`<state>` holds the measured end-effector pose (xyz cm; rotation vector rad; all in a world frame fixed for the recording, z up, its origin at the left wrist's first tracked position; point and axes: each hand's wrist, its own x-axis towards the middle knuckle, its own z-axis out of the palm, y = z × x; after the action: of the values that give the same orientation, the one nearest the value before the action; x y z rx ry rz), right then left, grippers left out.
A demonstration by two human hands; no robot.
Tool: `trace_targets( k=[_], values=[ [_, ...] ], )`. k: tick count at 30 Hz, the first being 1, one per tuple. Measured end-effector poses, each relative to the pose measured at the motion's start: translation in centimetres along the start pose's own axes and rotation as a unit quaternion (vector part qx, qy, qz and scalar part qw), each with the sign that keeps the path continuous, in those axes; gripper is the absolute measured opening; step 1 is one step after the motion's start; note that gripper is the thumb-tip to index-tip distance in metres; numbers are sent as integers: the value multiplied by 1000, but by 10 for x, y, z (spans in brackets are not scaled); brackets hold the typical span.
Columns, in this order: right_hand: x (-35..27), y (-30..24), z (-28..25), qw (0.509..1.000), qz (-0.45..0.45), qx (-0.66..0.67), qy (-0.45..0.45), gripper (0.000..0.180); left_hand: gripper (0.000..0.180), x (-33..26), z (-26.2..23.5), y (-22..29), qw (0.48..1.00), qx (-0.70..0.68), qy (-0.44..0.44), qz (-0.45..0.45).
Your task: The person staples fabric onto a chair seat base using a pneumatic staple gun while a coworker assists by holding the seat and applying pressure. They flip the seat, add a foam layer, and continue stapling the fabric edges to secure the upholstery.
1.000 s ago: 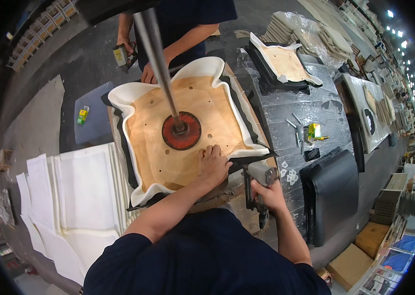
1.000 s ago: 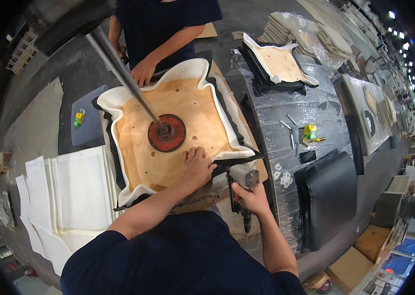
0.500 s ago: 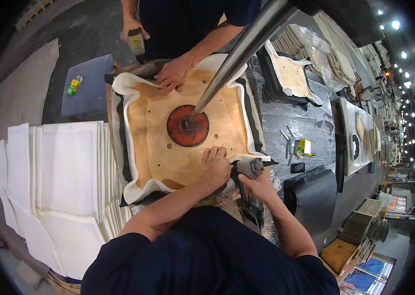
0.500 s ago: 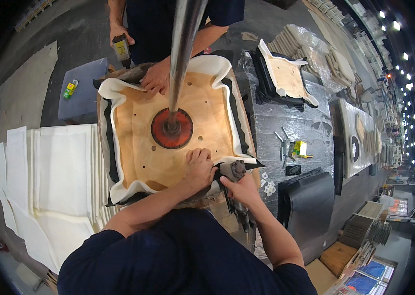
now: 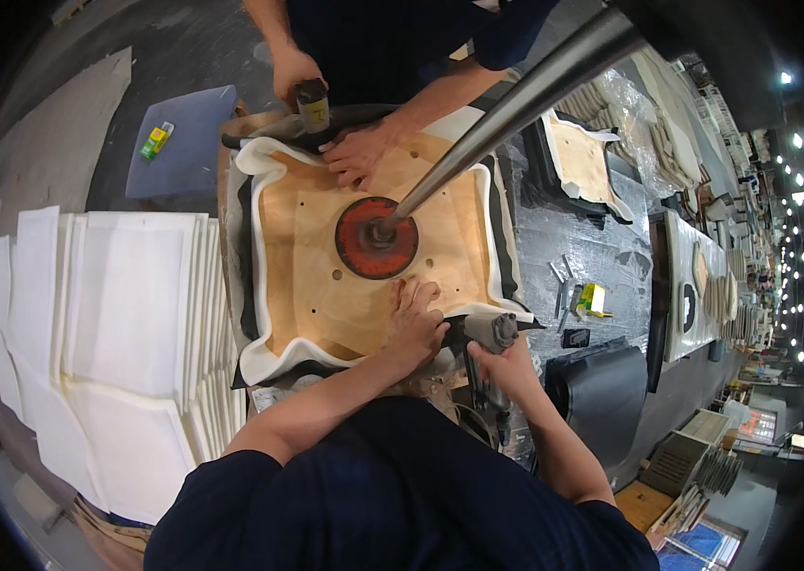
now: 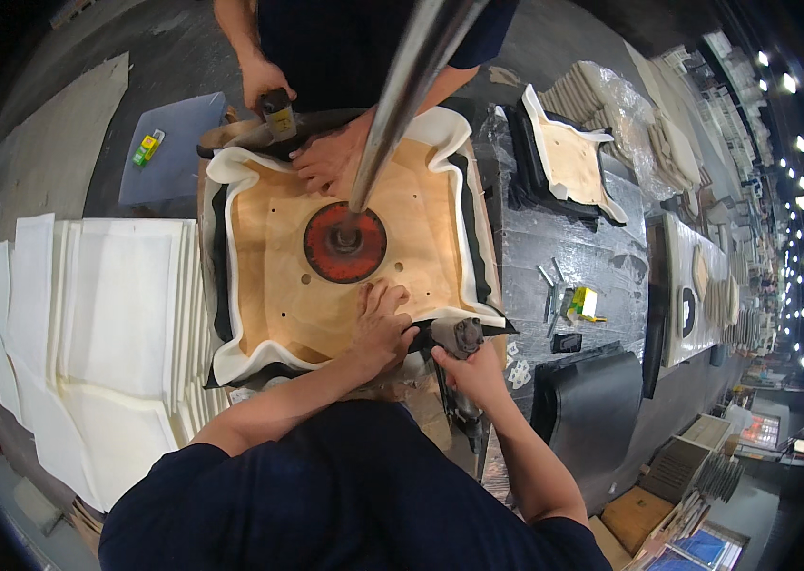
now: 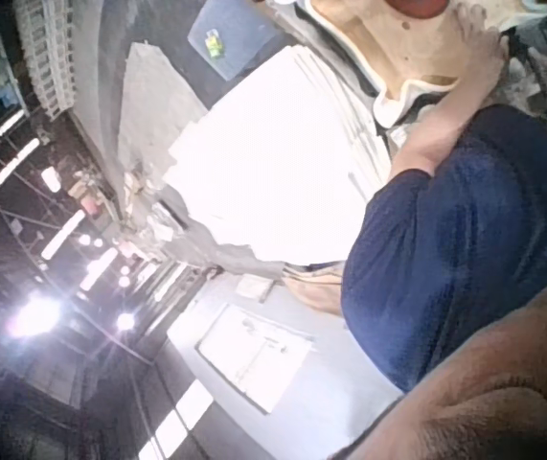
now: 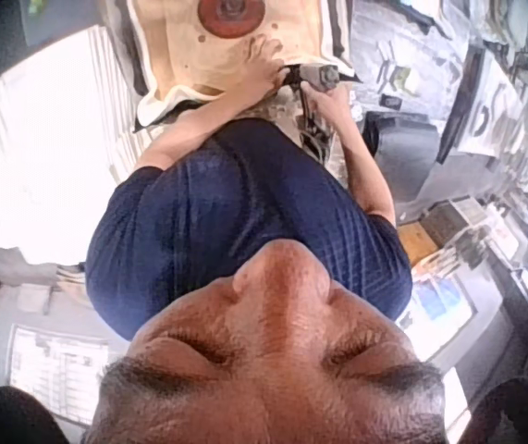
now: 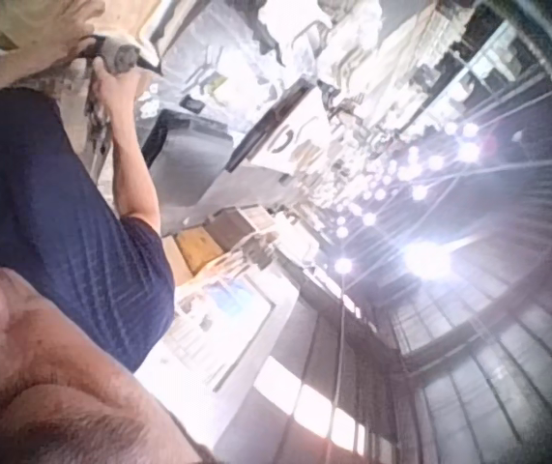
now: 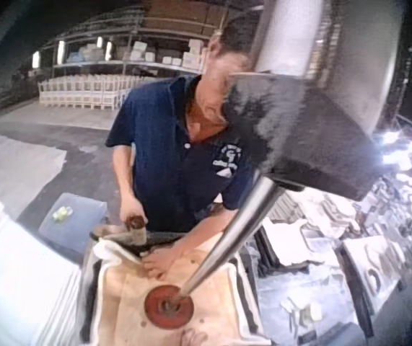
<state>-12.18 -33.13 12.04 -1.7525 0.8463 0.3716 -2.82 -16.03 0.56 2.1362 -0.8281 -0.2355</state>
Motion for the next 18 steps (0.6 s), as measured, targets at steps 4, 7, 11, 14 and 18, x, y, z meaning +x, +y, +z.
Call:
trace_targets(
  k=[4, 7, 11, 14, 18],
  values=[
    [2, -5, 0, 998, -38, -30, -45, 19, 19, 0, 3, -1, 1000, -11, 19, -8],
    [7, 0, 5, 998, -55, 10, -33, 16, 18, 0, 2, 0, 1000, -20, 8, -16],
    [11, 2, 5, 998, -45, -14, -38, 15, 18, 0, 2, 0, 999, -26, 12, -21],
    [12, 0, 9, 998, -45, -23, -29, 16, 19, -1, 3, 0, 999, -28, 11, -24],
    [10, -5, 11, 999, -34, -24, -22, 17, 20, -1, 2, -2, 999, -25, 14, -18]
  ],
)
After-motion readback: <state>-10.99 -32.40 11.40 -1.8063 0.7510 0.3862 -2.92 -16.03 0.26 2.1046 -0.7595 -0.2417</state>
